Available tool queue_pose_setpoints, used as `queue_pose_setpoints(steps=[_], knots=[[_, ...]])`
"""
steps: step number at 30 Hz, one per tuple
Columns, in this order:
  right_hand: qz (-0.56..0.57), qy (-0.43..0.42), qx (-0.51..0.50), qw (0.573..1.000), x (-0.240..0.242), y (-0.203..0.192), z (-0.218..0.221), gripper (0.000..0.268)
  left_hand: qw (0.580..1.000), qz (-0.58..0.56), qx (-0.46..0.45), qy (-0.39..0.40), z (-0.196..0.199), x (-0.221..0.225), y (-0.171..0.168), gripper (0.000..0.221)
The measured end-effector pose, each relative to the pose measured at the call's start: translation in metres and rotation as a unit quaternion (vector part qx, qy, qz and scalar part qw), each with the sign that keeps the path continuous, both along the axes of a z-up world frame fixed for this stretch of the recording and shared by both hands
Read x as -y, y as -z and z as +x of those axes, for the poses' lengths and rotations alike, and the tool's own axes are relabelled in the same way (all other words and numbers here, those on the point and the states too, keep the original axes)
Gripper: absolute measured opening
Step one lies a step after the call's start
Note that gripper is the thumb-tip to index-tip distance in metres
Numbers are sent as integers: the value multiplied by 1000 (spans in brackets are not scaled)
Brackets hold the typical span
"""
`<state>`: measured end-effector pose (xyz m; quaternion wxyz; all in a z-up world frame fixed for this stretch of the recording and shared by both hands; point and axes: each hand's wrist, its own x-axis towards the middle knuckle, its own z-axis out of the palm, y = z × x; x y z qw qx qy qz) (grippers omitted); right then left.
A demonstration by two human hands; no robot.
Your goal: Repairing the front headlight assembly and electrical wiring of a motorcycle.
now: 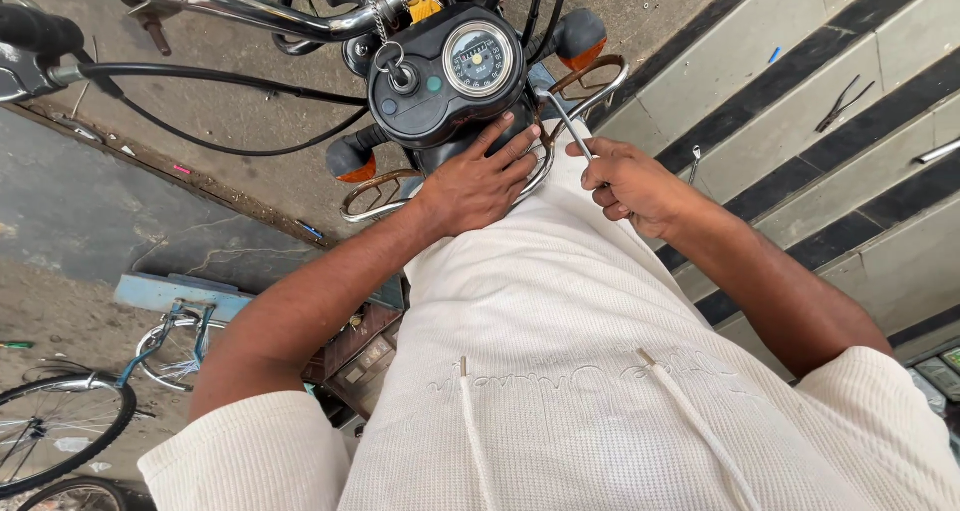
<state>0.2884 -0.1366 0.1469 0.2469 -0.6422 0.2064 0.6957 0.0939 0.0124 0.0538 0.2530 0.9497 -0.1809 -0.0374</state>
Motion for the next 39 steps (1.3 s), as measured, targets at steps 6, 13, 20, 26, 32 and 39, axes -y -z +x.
queue_pose_setpoints(steps=[6,13,20,26,32,39], knots=[[-16,-22,1,1000,-4,-1,0,60,1000,18,-14,15,-2,0,0,39],[-4,-8,-16,1000,14,14,9,57,999,12,42,-16,-4,19,18,29],[-5,-23,-24,999,9,34,21,33,995,15,90,-45,-6,26,40,23],[-2,-41,18,999,28,54,15,33,999,8,6,-54,-10,16,4,33],[27,-51,50,997,38,61,12,35,996,36,-61,-54,-25,5,-47,35],[10,-187,172,967,26,49,5,34,998,19,-7,-68,-24,11,-29,37]])
